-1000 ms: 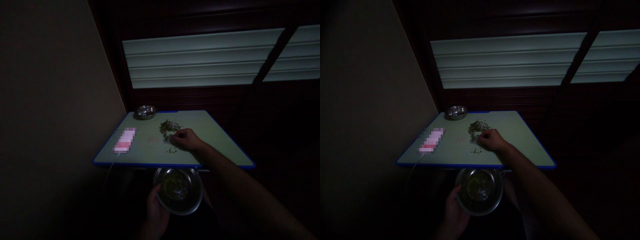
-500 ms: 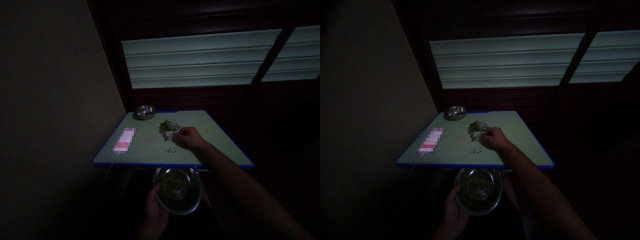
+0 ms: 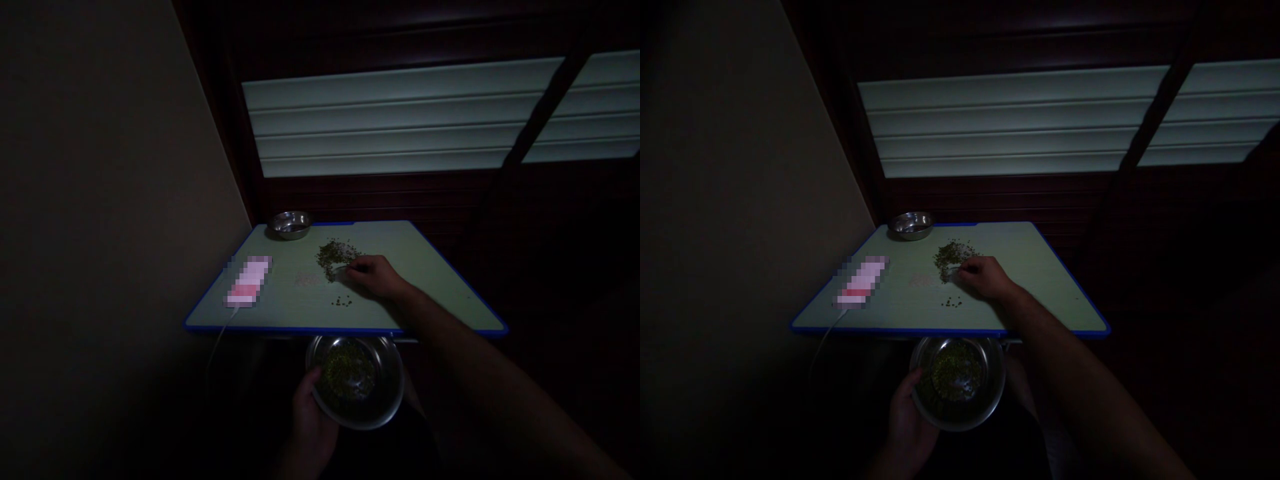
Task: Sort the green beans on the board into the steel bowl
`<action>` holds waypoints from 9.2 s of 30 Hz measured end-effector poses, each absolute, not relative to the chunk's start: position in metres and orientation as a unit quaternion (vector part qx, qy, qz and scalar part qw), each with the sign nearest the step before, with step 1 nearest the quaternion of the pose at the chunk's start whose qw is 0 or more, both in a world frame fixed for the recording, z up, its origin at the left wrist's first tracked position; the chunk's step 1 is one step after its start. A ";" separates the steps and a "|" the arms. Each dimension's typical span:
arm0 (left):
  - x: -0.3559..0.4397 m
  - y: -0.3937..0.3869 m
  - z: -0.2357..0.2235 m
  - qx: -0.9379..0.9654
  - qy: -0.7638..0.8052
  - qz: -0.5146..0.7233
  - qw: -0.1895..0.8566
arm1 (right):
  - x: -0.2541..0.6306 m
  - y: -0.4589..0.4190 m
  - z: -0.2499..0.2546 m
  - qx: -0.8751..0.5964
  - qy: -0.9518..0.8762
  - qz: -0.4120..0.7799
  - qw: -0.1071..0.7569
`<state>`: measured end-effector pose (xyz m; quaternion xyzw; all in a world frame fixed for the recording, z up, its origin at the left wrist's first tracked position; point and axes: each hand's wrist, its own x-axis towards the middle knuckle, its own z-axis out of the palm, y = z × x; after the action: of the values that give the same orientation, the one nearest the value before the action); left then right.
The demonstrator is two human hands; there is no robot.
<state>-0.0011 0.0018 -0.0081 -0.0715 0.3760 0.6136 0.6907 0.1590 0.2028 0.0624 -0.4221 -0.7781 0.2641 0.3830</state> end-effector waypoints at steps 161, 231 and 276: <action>-0.001 0.006 -0.010 -0.062 0.368 0.625 0.685 | 0.163 0.178 0.075 -0.395 -0.744 0.472 0.260; 0.000 0.001 -0.009 -0.065 0.348 0.625 0.695 | 0.137 0.192 0.065 -0.449 -0.753 0.320 0.358; 0.000 0.000 -0.005 -0.076 0.371 0.623 0.684 | 0.158 0.195 0.075 -0.465 -0.710 0.419 0.324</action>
<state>0.0003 0.0001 -0.0048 -0.0762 0.3712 0.6233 0.6840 0.1578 0.1950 0.0746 -0.4649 -0.7096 0.4186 0.3243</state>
